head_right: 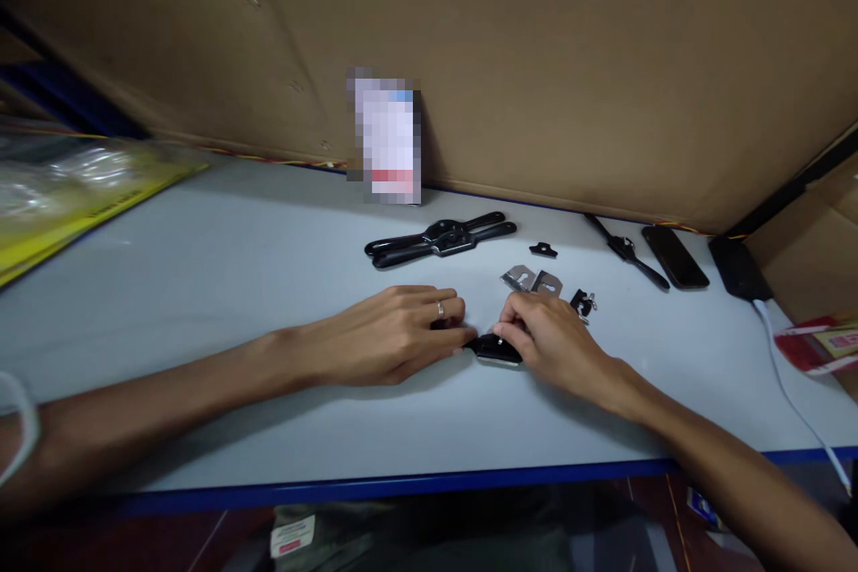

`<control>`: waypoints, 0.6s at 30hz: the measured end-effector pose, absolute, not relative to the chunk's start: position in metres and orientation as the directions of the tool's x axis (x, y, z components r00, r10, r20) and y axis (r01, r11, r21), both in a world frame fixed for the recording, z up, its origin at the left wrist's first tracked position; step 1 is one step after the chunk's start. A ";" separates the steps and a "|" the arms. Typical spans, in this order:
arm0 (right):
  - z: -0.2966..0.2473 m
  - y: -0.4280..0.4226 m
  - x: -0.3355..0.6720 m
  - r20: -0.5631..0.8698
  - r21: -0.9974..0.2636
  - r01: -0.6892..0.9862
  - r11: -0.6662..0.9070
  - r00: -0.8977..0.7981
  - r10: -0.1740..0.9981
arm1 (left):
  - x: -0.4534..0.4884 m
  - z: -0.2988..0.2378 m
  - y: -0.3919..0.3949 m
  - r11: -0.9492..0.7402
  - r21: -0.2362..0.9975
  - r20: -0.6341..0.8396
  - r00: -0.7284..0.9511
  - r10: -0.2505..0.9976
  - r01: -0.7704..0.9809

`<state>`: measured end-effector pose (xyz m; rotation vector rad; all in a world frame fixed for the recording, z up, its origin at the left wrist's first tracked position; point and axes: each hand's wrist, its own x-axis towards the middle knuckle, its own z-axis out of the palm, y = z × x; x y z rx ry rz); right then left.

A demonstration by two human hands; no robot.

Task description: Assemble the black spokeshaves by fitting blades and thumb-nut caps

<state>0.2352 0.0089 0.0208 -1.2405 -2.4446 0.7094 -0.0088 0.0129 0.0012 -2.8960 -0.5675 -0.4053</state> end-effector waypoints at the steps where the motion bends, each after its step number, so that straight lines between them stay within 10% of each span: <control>1: 0.020 0.008 0.235 0.056 -0.533 0.674 0.512 -0.575 0.816 | -0.009 0.001 0.013 -0.915 -0.103 0.295 0.891 0.346 0.390; 11: 0.003 0.001 0.225 0.277 -0.173 0.766 0.619 -0.565 0.777 | -0.009 0.002 0.012 -0.917 -0.128 0.308 0.894 0.327 0.379; 18: 0.024 0.008 0.235 0.281 -0.447 0.672 0.590 -0.521 0.806 | -0.009 0.001 0.012 -0.918 -0.099 0.325 0.884 0.336 0.385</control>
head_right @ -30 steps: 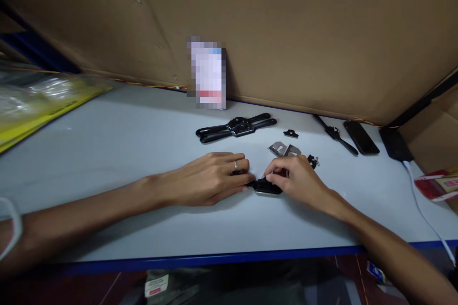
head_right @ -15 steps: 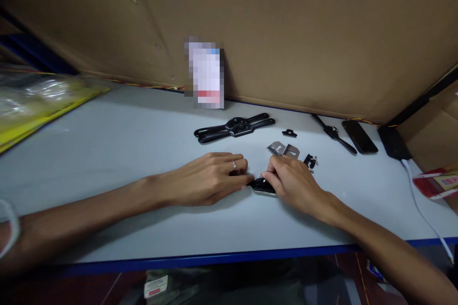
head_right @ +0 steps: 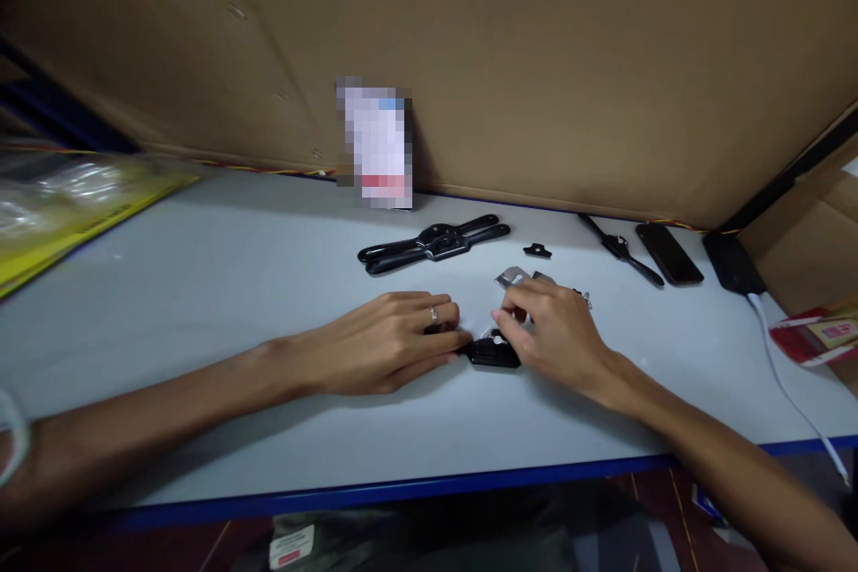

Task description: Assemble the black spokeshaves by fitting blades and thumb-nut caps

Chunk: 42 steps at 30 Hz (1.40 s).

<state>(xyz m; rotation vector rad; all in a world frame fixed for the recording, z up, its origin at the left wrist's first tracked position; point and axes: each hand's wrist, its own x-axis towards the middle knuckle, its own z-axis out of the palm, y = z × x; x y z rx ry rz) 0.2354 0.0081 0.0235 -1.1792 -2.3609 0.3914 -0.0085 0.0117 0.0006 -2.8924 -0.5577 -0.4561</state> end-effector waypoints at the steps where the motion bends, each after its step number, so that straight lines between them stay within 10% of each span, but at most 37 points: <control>1: 0.026 0.010 0.237 0.279 -0.507 0.616 0.602 -0.544 0.791 | -0.009 0.001 0.012 -0.919 -0.095 0.324 0.885 0.335 0.383; 6: 0.025 0.014 0.236 0.231 -0.603 0.481 0.636 -0.658 0.717 | -0.009 0.001 0.012 -0.921 -0.096 0.317 0.889 0.332 0.378; 25: 0.028 0.006 0.241 0.287 -0.275 0.582 0.765 -0.710 0.643 | -0.010 -0.001 0.012 -0.924 -0.096 0.340 0.884 0.320 0.371; 42: 0.029 0.007 0.242 0.242 -0.368 0.562 0.740 -0.711 0.660 | -0.009 0.000 0.012 -0.924 -0.094 0.345 0.883 0.319 0.371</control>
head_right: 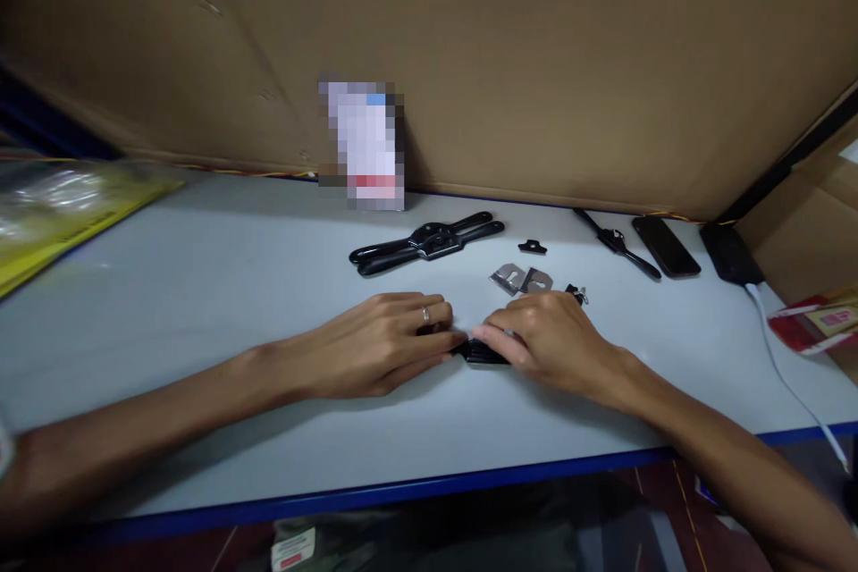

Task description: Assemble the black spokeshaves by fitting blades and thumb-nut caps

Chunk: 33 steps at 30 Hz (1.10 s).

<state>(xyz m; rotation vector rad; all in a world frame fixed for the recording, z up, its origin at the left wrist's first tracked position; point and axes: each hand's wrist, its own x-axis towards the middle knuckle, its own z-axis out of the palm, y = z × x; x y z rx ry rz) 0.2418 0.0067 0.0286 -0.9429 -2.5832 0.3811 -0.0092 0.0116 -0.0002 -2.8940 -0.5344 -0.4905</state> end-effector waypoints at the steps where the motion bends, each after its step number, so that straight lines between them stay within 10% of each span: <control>1: 0.028 0.008 0.242 0.262 -0.363 0.585 0.725 -0.683 0.682 | -0.009 -0.001 0.012 -0.922 -0.091 0.346 0.880 0.324 0.376; 12: 0.023 0.016 0.236 0.135 -0.608 0.529 0.592 -0.666 0.733 | -0.008 -0.004 0.010 -0.918 -0.073 0.346 0.873 0.344 0.390; 33: 0.026 0.010 0.234 0.111 -0.703 0.476 0.528 -0.660 0.743 | -0.005 -0.005 0.007 -0.926 -0.115 0.395 0.872 0.289 0.359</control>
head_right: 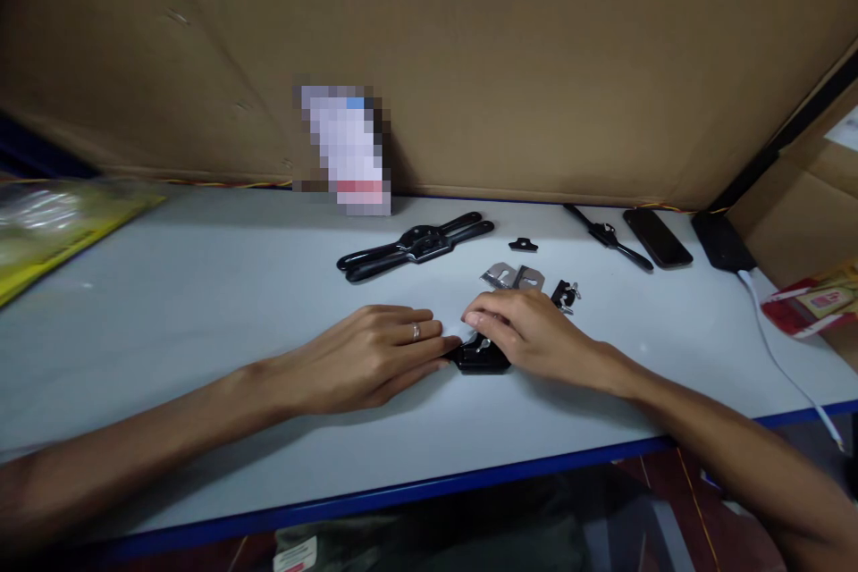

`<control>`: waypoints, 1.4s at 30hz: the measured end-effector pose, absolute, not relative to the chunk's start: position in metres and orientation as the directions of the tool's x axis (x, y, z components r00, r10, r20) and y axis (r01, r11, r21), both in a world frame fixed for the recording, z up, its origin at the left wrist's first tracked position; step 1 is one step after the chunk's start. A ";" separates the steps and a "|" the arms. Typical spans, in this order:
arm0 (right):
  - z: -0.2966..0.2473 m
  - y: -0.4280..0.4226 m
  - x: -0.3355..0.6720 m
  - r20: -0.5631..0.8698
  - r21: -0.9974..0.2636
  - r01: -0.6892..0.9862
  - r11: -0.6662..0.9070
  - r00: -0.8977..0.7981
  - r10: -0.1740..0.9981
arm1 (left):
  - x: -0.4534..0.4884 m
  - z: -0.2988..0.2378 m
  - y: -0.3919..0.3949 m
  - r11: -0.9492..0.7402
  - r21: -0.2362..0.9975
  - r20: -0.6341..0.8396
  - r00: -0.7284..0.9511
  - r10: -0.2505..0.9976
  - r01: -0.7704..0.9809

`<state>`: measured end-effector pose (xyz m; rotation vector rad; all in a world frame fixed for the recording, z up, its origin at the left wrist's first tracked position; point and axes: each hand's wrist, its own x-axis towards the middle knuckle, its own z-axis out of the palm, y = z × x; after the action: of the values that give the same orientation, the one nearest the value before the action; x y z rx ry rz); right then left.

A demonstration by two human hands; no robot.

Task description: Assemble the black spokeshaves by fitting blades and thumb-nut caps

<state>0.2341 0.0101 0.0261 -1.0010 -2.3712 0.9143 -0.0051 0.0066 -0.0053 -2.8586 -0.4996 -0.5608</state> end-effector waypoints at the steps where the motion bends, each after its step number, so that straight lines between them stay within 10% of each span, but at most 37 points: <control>1: 0.026 0.010 0.234 0.110 -0.705 0.474 0.527 -0.661 0.742 | -0.005 -0.005 0.007 -0.926 -0.115 0.393 0.873 0.290 0.360; 42: 0.045 -0.003 0.242 0.246 -0.558 0.591 0.583 -0.553 0.796 | -0.007 -0.006 0.008 -0.931 -0.048 0.358 0.876 0.323 0.363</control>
<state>0.2415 -0.0027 0.0450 -1.1068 -2.3381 0.5757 -0.0068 0.0079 -0.0057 -2.9322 -0.5384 -0.5302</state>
